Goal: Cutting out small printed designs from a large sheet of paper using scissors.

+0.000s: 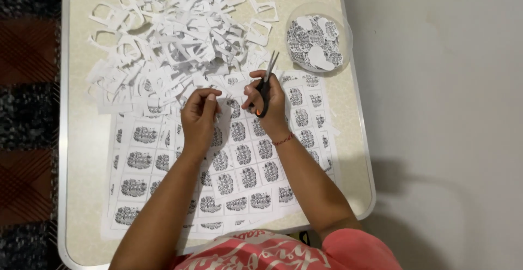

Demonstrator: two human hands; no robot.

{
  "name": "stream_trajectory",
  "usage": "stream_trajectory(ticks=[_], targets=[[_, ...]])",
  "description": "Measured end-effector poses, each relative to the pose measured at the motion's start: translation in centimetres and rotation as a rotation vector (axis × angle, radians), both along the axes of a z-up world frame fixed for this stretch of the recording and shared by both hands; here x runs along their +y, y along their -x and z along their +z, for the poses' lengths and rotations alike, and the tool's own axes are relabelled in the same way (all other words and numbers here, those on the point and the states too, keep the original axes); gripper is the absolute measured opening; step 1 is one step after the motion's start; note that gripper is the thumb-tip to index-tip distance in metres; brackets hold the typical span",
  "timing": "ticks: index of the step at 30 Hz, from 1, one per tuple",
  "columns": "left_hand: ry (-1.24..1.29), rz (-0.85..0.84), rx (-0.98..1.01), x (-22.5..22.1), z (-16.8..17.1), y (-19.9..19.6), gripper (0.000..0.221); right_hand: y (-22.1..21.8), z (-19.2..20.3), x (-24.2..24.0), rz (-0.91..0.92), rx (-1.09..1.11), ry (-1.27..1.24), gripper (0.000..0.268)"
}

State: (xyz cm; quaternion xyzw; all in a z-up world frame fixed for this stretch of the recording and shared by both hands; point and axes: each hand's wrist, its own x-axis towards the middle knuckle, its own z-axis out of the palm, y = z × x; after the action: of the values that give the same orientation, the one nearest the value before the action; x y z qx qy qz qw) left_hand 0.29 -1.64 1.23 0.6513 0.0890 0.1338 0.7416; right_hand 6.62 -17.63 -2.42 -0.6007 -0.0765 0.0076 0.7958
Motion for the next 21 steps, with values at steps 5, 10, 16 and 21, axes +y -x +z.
stream_trajectory(ticks=[5, 10, 16, 21], targets=[[-0.018, 0.026, 0.025, 0.4, -0.6, -0.1, 0.017, 0.2, 1.2, 0.3, 0.015, 0.078, 0.07, 0.032], [-0.004, 0.059, 0.068, 0.8, -0.3, 0.1, 0.017, 0.7, 0.8, 0.6, 0.017, 0.064, 0.171, 0.032], [0.036, 0.111, 0.138, 1.1, -0.1, -0.1, 0.018, 0.6, 1.6, 0.0, -0.052, 0.0, 0.27, 0.035], [0.108, 0.128, 0.314, 0.9, -0.9, 0.6, 0.014, 0.8, 3.2, -0.6, 0.006, -0.14, 0.484, 0.032]])
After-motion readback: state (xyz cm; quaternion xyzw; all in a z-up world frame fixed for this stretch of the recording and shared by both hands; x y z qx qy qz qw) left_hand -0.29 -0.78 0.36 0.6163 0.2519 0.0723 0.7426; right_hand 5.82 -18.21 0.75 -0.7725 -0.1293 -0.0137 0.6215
